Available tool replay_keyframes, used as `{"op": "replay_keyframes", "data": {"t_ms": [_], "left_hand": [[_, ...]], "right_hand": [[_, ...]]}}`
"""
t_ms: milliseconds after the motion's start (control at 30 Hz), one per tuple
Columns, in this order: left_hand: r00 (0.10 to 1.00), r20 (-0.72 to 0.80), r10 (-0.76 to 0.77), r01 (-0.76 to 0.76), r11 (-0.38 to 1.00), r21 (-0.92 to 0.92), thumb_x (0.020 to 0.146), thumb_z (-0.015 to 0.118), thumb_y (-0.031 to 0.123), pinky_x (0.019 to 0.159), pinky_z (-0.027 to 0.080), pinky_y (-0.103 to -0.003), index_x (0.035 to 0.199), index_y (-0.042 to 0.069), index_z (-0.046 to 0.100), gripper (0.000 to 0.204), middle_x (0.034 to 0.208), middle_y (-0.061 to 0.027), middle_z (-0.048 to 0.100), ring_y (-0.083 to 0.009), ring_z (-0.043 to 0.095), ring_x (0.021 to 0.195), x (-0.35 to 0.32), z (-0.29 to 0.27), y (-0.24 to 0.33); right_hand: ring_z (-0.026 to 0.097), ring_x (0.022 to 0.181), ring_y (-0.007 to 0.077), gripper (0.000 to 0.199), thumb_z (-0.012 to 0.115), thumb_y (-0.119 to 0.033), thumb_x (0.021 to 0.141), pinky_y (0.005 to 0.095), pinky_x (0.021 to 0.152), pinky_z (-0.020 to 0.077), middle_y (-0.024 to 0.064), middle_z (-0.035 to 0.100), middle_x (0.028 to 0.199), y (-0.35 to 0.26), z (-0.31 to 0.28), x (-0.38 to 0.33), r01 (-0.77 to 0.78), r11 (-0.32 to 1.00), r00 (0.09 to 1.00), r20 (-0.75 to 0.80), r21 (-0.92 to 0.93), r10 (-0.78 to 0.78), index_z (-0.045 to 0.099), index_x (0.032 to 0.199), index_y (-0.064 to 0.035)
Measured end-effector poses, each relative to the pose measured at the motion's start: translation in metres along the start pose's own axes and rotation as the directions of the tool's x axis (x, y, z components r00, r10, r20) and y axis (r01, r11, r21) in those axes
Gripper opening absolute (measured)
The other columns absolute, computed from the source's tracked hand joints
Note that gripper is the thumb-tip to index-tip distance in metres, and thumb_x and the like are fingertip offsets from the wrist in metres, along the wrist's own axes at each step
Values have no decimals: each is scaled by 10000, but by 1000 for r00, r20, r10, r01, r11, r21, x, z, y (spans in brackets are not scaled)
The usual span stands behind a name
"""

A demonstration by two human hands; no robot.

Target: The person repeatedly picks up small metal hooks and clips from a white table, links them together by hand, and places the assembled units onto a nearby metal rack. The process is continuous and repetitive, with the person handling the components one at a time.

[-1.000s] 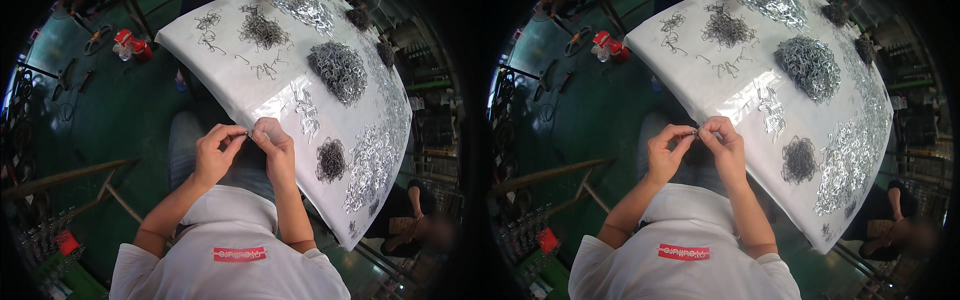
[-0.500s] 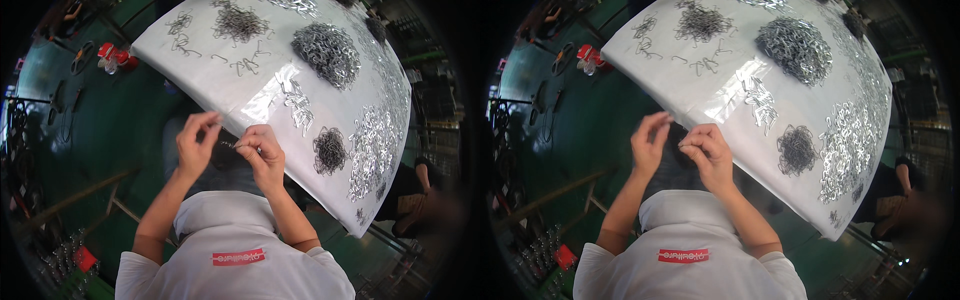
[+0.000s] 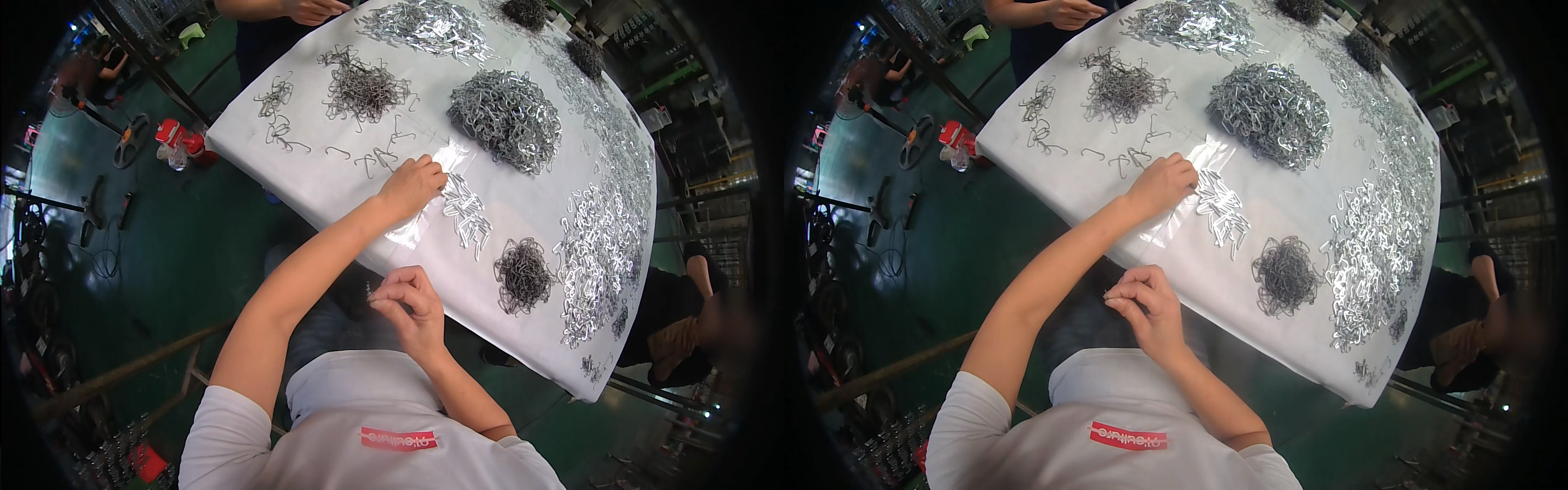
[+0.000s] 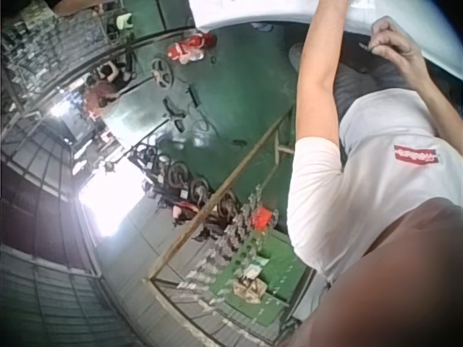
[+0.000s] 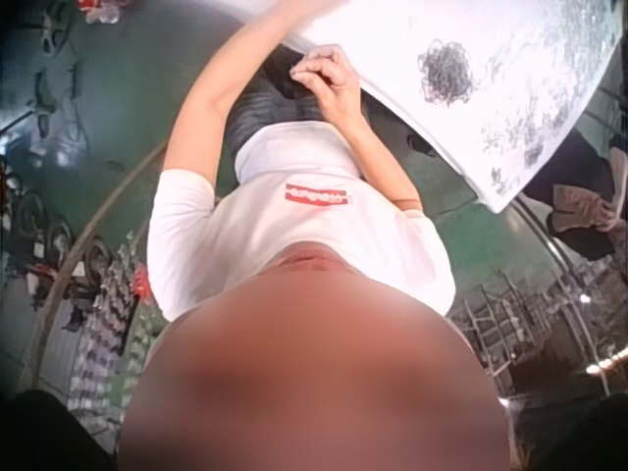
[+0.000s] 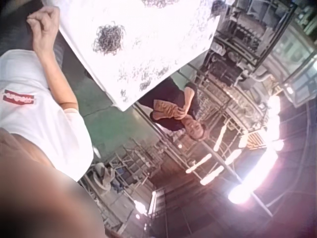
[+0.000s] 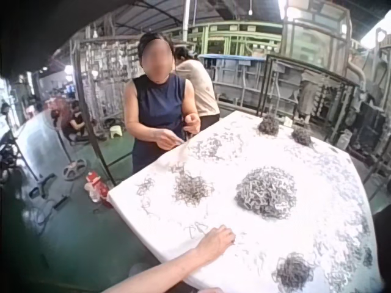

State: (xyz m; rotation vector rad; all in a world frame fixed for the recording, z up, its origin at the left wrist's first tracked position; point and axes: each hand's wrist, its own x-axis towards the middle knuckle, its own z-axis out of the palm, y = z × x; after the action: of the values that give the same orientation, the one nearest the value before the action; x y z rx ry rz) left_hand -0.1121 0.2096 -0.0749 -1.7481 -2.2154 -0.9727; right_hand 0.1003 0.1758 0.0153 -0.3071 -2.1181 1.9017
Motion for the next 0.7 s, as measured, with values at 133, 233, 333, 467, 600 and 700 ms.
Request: {"op": "replay_keyframes", "data": {"t_ms": [133, 233, 333, 467, 600, 700], "left_hand": [[939, -82, -335, 294, 902, -317, 796, 669, 90, 766, 486, -344, 898, 59, 682, 107, 865, -49, 646, -223, 589, 879, -23, -32, 28], [755, 73, -652, 529, 539, -655, 836, 666, 54, 743, 496, -290, 964, 10, 678, 136, 877, -48, 682, -158, 622, 836, -59, -76, 59], [630, 181, -755, 539, 257, -802, 868, 676, 52, 711, 491, -207, 961, -29, 665, 124, 890, -36, 692, -65, 620, 824, -92, -113, 86], [577, 176, -798, 520, 192, -832, 861, 686, 41, 704, 499, -195, 968, -30, 666, 130, 867, -44, 692, -61, 627, 783, -116, -138, 111], [597, 82, -798, 500, 290, -816, 846, 693, 43, 681, 504, -206, 930, -30, 680, 112, 823, -52, 702, -65, 635, 747, -125, -147, 126], [606, 14, -796, 545, 402, -736, 817, 703, 31, 656, 493, -223, 923, -3, 694, 111, 828, -55, 708, -77, 627, 740, -129, -148, 128]], "right_hand": [[566, 812, 180, 84, 717, -80, 807, 291, 714, 467, 62, 525, 916, 4, -3, -1, 27, 992, 999, -14, -121, -29, 698, 878, -41], [545, 776, 181, 86, 725, -74, 794, 288, 676, 454, 59, 516, 850, 7, -3, 2, 72, 985, 996, -39, -159, -80, 699, 871, -44], [536, 771, 178, 87, 725, -67, 790, 288, 658, 445, 58, 513, 835, 9, 0, 4, 26, 993, 998, -62, -117, -33, 698, 869, -40], [518, 765, 167, 98, 729, -75, 796, 276, 656, 434, 49, 508, 827, 9, 6, 9, 67, 989, 994, -75, -132, -78, 695, 879, -35], [516, 769, 167, 96, 729, -75, 794, 279, 665, 436, 45, 511, 825, 10, 12, 13, 111, 980, 990, -73, -165, -124, 692, 875, -38], [516, 768, 168, 98, 730, -75, 793, 284, 673, 436, 41, 511, 822, 11, 16, 15, 119, 976, 989, -69, -182, -134, 691, 875, -38]]}}
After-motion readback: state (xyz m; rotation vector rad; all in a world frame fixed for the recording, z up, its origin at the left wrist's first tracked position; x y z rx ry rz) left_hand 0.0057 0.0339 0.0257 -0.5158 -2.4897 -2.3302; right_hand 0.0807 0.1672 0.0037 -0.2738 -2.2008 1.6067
